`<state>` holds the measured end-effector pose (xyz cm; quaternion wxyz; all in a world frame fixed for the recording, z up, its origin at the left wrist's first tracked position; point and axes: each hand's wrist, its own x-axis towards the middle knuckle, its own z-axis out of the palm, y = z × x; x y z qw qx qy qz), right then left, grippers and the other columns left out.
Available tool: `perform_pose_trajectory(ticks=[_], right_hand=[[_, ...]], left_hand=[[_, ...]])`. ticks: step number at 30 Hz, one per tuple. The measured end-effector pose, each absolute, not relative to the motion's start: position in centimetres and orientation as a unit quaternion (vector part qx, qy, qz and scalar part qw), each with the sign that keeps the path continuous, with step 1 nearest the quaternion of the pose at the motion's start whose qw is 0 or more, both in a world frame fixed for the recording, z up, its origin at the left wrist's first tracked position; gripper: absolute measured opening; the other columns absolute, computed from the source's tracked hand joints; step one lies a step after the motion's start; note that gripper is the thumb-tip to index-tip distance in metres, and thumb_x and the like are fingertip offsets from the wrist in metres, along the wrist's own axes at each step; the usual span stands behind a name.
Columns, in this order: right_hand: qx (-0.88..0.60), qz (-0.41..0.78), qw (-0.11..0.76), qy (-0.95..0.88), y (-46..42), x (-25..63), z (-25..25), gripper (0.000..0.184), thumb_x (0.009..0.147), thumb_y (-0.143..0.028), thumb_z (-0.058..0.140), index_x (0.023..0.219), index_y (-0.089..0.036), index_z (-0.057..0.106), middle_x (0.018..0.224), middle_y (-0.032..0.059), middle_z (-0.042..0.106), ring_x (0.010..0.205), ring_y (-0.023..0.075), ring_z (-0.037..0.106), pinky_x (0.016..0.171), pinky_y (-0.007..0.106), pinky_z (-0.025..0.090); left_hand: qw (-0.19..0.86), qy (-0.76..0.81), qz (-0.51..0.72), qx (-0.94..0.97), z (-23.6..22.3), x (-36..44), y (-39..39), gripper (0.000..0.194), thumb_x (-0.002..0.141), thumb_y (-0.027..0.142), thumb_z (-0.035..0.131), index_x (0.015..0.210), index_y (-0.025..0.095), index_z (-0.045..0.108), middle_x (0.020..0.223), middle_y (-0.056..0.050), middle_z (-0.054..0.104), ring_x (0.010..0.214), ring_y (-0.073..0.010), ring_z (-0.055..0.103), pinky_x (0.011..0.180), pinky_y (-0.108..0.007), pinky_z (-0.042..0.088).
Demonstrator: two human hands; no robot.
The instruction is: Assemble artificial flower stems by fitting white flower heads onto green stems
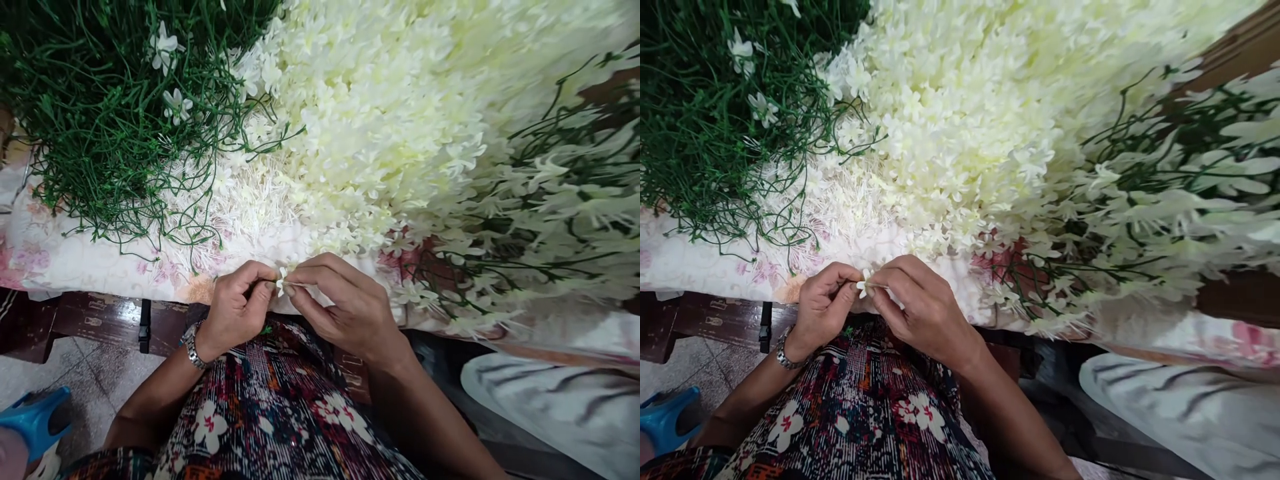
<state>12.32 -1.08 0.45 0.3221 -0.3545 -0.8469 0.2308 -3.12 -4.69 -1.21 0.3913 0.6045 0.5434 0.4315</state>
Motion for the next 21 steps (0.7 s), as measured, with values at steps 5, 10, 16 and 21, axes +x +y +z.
perform_pose_trajectory(ticks=[5,10,16,21], right_hand=[[-0.342,0.202,0.326,-0.858,-1.22,12.04,0.16,0.01,0.074,-0.008,0.049,0.08,-0.014,0.053,0.072,0.0041,0.055,0.069,0.0113,0.05,0.061,0.025,0.046],[-0.343,0.202,0.34,-0.852,-1.17,11.92,-0.17,0.008,0.075,-0.006,0.048,0.078,-0.012,0.051,0.071,0.0051,0.053,0.07,0.0115,0.05,0.061,0.025,0.045],[-0.334,0.207,0.348,-0.851,-1.06,12.15,-0.19,0.009,0.076,-0.007,0.048,0.081,-0.014,0.05,0.071,0.004,0.053,0.069,0.0112,0.049,0.06,0.025,0.045],[-0.333,0.23,0.348,-0.846,-1.04,12.11,-0.08,0.012,0.075,-0.007,0.047,0.083,-0.016,0.049,0.073,0.0034,0.053,0.07,0.0112,0.05,0.059,0.025,0.045]], left_hand=[[0.374,0.558,0.418,0.611,-1.26,-3.1,-4.81,0.009,0.077,0.011,0.045,0.079,0.016,0.052,0.06,0.004,0.051,0.05,-0.0052,0.045,0.05,-0.016,0.038],[0.369,0.569,0.42,0.603,-1.21,-2.94,-4.74,0.009,0.078,0.013,0.045,0.081,0.016,0.053,0.062,0.003,0.053,0.052,-0.0057,0.047,0.051,-0.016,0.039],[0.363,0.554,0.41,0.627,-0.86,-3.02,-4.51,0.011,0.077,0.012,0.046,0.073,0.015,0.055,0.058,0.003,0.052,0.052,-0.006,0.046,0.05,-0.017,0.038],[0.369,0.539,0.43,0.623,-0.79,-3.0,-4.53,0.011,0.077,0.012,0.045,0.07,0.014,0.054,0.058,0.002,0.05,0.052,-0.0063,0.044,0.049,-0.018,0.037]])
